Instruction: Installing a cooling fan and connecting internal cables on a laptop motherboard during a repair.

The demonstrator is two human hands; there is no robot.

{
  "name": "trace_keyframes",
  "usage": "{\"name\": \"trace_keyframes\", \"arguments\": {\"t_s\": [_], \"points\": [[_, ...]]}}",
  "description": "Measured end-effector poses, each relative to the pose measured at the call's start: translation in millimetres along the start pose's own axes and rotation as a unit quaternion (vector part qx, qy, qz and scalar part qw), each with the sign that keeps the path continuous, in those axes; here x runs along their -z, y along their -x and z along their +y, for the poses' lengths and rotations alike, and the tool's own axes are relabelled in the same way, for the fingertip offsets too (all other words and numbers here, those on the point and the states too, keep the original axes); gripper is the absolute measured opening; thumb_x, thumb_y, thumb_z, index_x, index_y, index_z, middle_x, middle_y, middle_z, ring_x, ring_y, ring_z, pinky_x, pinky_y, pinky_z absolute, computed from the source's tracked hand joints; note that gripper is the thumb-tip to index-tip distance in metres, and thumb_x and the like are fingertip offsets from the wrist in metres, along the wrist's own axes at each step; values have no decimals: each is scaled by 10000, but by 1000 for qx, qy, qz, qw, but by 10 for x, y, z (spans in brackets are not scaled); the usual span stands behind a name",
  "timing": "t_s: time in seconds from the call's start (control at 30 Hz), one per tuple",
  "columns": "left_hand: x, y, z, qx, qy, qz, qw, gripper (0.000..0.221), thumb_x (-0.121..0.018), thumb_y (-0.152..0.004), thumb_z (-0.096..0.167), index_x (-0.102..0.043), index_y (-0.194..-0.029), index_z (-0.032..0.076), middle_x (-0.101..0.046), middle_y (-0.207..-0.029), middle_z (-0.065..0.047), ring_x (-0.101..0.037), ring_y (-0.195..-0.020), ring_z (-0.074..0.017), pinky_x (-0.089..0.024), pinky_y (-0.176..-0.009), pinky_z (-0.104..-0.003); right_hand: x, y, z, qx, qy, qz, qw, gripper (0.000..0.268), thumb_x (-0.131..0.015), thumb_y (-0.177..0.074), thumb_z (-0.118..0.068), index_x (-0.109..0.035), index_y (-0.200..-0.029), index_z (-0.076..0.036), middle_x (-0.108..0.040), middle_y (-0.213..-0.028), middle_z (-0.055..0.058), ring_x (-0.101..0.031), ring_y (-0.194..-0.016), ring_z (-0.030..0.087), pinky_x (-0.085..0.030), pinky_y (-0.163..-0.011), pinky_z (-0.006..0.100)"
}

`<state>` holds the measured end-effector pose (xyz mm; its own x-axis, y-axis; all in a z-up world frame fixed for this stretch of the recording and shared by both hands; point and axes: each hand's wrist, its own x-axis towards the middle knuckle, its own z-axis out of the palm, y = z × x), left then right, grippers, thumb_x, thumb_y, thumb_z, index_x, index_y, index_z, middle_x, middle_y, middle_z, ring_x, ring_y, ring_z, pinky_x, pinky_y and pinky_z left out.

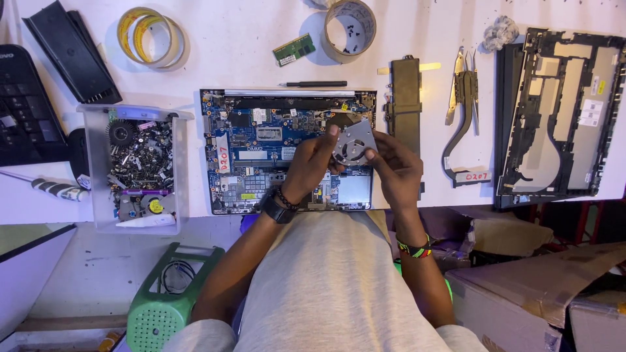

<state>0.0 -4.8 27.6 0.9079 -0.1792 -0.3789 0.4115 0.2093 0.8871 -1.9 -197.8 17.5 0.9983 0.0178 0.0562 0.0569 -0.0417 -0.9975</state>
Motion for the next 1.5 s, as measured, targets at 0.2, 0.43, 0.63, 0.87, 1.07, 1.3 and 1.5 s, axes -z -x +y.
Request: {"name": "trace_keyframes", "arguments": {"t_s": [0.2,0.43,0.63,0.87,1.07,1.3,1.5], "points": [[54,19,-89,-10,-27,-1,1000,677,-447,-1059,620,-708,-898,16,-742,-744,-194,-781,-716,-248,-644,-679,-352,31,46,36,-54,-34,5,998,397,-782,-900,21,-680,-1283,44,-756,-1036,195,-752,-973,219,-608,-887,345],[66,50,-269,-7,48,1,999,631,-494,-1081,539,-710,-1113,-53,-744,-972,-259,-764,-880,-271,-656,-766,-358,218,43,276,-4,-60,4,998,390,-777,-843,120,-667,-1213,64,-753,-1058,180,-744,-1049,264,-602,-943,382],[70,171,-434,-90,52,-18,994,491,-705,-1025,172,-576,-1466,-1,-611,-1407,-287,-618,-1249,-325,-590,-942,-367,19,-38,46,210,53,-74,973,142,-733,-872,192,-634,-903,95,-688,-991,243,-689,-1056,449,-533,-1002,494],[82,268,-374,-197,61,99,973,653,-939,-741,37,-659,-1330,-8,-548,-1426,-187,-611,-1258,-404,-623,-919,-397,-57,129,44,3,-66,-9,998,316,-622,-1037,-101,-552,-1305,51,-635,-1313,259,-637,-1260,356,-572,-1020,433],[75,329,-318,-207,10,121,971,647,-928,-759,107,-642,-1331,14,-494,-1416,-175,-595,-1260,-447,-618,-929,-435,-242,15,-487,90,168,-124,974,699,-826,-832,32,-508,-1452,83,-463,-1548,309,-535,-1317,528,-544,-990,529],[258,141,-376,-257,-28,91,962,692,-960,-769,165,-642,-1379,87,-514,-1432,-135,-595,-1287,-441,-650,-904,-435,-105,-414,-430,193,271,-289,898,823,-934,-754,-181,-573,-1455,56,-571,-1458,324,-607,-1185,562,-508,-932,623],[-95,46,-501,-276,-11,137,951,649,-946,-772,139,-668,-1357,84,-563,-1410,-122,-642,-1253,-344,-620,-967,-443,85,-588,-337,179,281,-286,899,707,-940,-757,-317,-673,-1346,-32,-641,-1377,160,-537,-1187,402,-416,-1071,506]]}}
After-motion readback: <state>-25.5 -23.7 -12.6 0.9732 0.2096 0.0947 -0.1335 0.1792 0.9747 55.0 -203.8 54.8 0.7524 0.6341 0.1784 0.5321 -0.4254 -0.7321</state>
